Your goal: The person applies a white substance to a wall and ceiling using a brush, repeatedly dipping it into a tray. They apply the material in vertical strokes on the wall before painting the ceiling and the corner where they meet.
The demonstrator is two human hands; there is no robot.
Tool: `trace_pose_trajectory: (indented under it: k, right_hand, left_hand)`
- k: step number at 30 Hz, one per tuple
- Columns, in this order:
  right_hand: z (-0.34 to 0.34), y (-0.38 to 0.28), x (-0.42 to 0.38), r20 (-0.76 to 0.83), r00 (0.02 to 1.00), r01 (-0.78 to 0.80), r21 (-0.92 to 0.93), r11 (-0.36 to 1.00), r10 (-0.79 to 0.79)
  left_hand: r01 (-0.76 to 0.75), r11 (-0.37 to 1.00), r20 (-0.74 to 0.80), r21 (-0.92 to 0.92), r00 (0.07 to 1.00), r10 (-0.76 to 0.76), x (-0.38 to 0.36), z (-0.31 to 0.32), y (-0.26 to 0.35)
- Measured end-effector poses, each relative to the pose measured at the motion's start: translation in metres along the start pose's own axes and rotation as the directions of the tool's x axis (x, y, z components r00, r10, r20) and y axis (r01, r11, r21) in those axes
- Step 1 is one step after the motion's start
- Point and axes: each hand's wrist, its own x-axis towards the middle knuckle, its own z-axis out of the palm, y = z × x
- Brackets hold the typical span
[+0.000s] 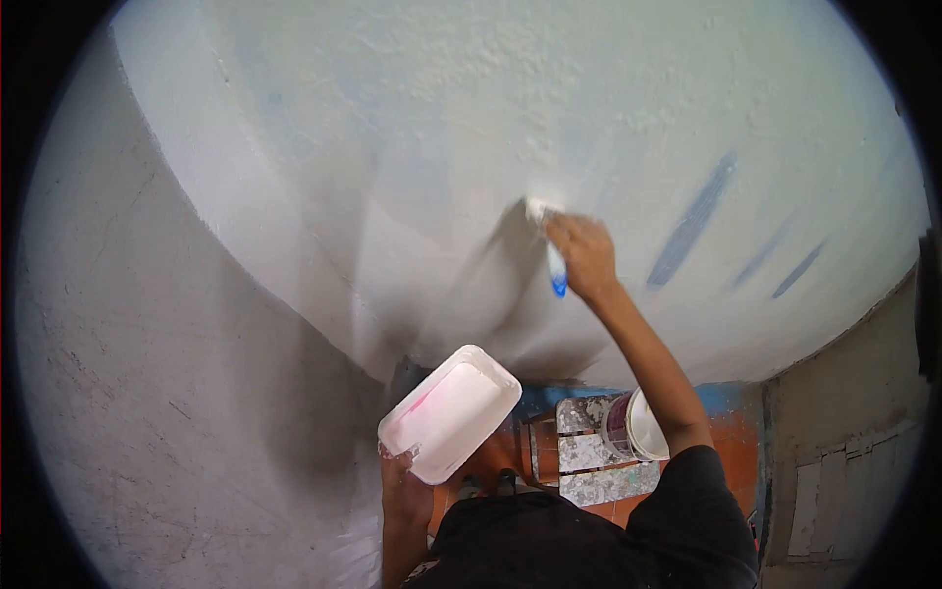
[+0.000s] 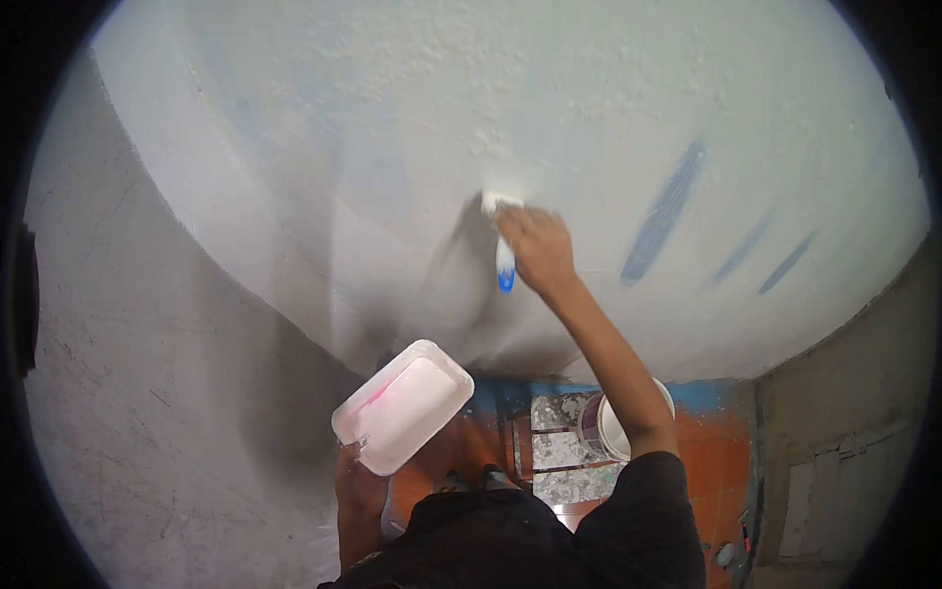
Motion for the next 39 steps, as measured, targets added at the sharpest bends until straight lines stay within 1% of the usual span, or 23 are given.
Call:
trace_pose_trajectory:
  k: [3,4,6,9,12,14,15,16,17,20,21,22,23,24,27,28,30,32,33,34,35,37,39]
  right_hand:
    - [-0.028,0.012,0.053,-0.095,0.995,-0.042,-0.068,0.997,0.036]
    - [-0.035,0.014,0.07,-0.17,0.985,-0.045,-0.091,0.995,0.029]
    - [-0.045,0.017,0.093,-0.314,0.949,-0.052,-0.14,0.989,0.006]
    - [-0.031,0.022,0.077,-0.308,0.951,-0.083,-0.181,0.98,0.023]
    - [0.013,0.009,0.017,-0.16,0.987,-0.007,-0.172,0.985,-0.021]
    - [0.034,-0.011,-0.025,0.003,0.999,0.043,-0.093,0.995,-0.043]
    - [0.035,-0.02,-0.031,0.05,0.997,0.067,-0.036,0.997,-0.065]
    - [0.034,-0.022,-0.033,0.109,0.993,0.039,0.004,0.999,-0.039]
    - [0.033,-0.021,-0.032,0.164,0.986,0.009,0.044,0.999,-0.016]
    - [0.018,0.001,0.016,0.037,0.999,0.009,-0.003,1.0,-0.009]
    - [-0.006,-0.003,0.051,-0.019,1.0,-0.023,-0.003,1.0,0.023]
    - [-0.015,0.002,0.078,-0.093,0.995,-0.043,-0.041,0.998,0.039]
    - [-0.02,0.01,0.101,-0.21,0.977,-0.04,-0.076,0.996,0.023]
    - [-0.027,0.01,0.12,-0.272,0.962,-0.065,-0.102,0.993,0.035]
    - [-0.008,0.009,0.129,-0.383,0.923,-0.091,-0.142,0.986,0.03]
    - [0.001,-0.004,0.121,-0.327,0.945,-0.101,-0.213,0.972,0.027]
    - [0.039,-0.018,0.074,-0.25,0.968,-0.081,-0.244,0.966,0.018]
    - [0.072,-0.044,0.027,-0.126,0.991,-0.068,-0.178,0.982,0.045]
    - [0.082,-0.057,0.005,-0.039,0.997,-0.07,-0.153,0.986,0.064]
    - [0.088,-0.07,-0.01,0.089,0.992,-0.077,-0.112,0.991,0.087]
    - [0.091,-0.077,-0.017,0.157,0.986,-0.055,-0.018,0.998,0.057]
    - [0.085,-0.077,-0.006,0.205,0.978,-0.056,0.065,0.996,0.042]
    - [0.075,-0.061,0.03,0.152,0.988,-0.039,0.027,0.999,0.034]
  left_hand:
    - [-0.03,1.0,0.045,-0.005,0.999,0.03,0.002,-0.003,0.001]
    - [-0.038,0.999,0.06,-0.009,0.997,0.039,0.003,-0.006,0.002]
    - [-0.022,1.0,0.024,-0.015,0.999,0.023,0.004,-0.011,-0.001]
    - [-0.001,1.0,0.015,-0.025,1.0,0.001,0.008,-0.019,-0.002]
    - [0.009,1.0,0.009,-0.009,1.0,-0.009,0.011,-0.019,0.002]
    - [0.002,1.0,0.026,0.025,1.0,-0.002,0.014,-0.021,0.006]
    - [-0.003,0.999,0.048,0.041,0.999,0.001,0.015,-0.023,0.007]
    - [-0.009,0.998,0.066,0.058,0.998,0.005,0.016,-0.023,0.009]
    - [0.003,1.0,0.058,0.024,0.998,-0.004,0.018,-0.022,0.013]
    - [0.033,0.999,0.02,-0.037,0.999,-0.033,0.017,-0.024,0.023]
    - [0.033,0.999,0.012,-0.037,0.999,-0.033,0.022,-0.033,0.024]
    - [0.029,0.999,-0.003,-0.03,1.0,-0.029,0.027,-0.036,0.027]
    - [0.031,0.999,0.009,-0.026,0.999,-0.031,0.032,-0.037,0.03]
    - [0.037,0.999,0.017,-0.024,0.999,-0.037,0.035,-0.039,0.033]
    - [0.06,0.998,0.024,-0.029,0.998,-0.059,0.044,-0.052,0.042]
    - [0.07,0.997,0.025,-0.038,0.997,-0.069,0.05,-0.059,0.051]
    - [0.069,0.997,0.056,-0.031,0.996,-0.067,0.056,-0.065,0.059]
    - [0.072,0.997,0.069,-0.025,0.995,-0.07,0.066,-0.071,0.074]
    - [0.07,0.997,0.071,-0.027,0.995,-0.068,0.07,-0.073,0.079]
    - [0.069,0.997,0.074,-0.029,0.995,-0.067,0.072,-0.076,0.083]
    - [0.08,0.996,0.068,-0.025,0.995,-0.078,0.072,-0.08,0.085]
    - [0.086,0.996,0.066,-0.02,0.994,-0.085,0.076,-0.082,0.089]
    - [0.094,0.995,0.07,-0.027,0.993,-0.092,0.079,-0.079,0.093]
